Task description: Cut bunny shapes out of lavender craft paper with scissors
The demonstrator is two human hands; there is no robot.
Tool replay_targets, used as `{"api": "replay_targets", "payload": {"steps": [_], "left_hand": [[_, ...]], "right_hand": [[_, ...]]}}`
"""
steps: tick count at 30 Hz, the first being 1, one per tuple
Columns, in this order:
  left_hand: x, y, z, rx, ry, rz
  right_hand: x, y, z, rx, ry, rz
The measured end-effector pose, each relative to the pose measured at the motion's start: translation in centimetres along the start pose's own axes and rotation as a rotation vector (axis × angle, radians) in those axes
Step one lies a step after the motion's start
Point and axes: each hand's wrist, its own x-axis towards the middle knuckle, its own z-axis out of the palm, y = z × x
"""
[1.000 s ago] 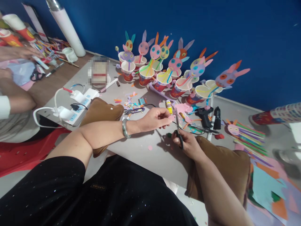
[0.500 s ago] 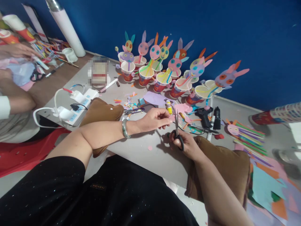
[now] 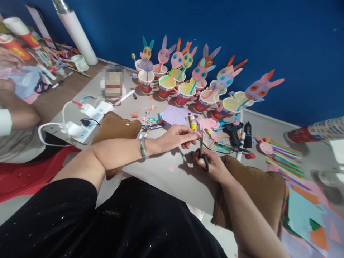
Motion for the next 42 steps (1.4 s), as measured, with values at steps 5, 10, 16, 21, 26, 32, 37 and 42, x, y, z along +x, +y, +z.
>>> {"api": "replay_targets", "payload": {"steps": [5,10,16,21,26,32,37,42], "left_hand": [[-0.16,0.17,0.06,0.019,0.002,0.008],[-0.23,0.35,0.11,0.036,-0.003,0.008],[-0.29,0.44,0.13,0.039,-0.022,-0.003],[-0.28,0.4,0.14,0.032,-0.025,-0.016],[-0.25,0.38,0.14,0.041,-0.026,-0.016],[-0.14,0.34,0.09,0.042,-0.021,0.006],[-0.03,0.26,0.04,0.038,-0.013,0.013],[-0.02,0.26,0.01,0.033,-0.016,0.018]], "right_hand": [[-0.06,-0.12,-0.04,0.004,-0.003,0.006],[-0.11,-0.09,-0.06,-0.005,0.0,-0.003],[-0.08,0.3,-0.06,-0.006,0.004,-0.026],[-0.12,0.36,-0.09,-0.008,0.001,-0.029],[-0.11,0.23,-0.09,-0.036,0.011,-0.037],[-0.03,0.2,-0.1,-0.058,0.026,-0.027],[-0.03,-0.09,0.03,-0.043,0.034,-0.022],[-0.03,-0.45,0.04,-0.05,0.046,-0.024]]}}
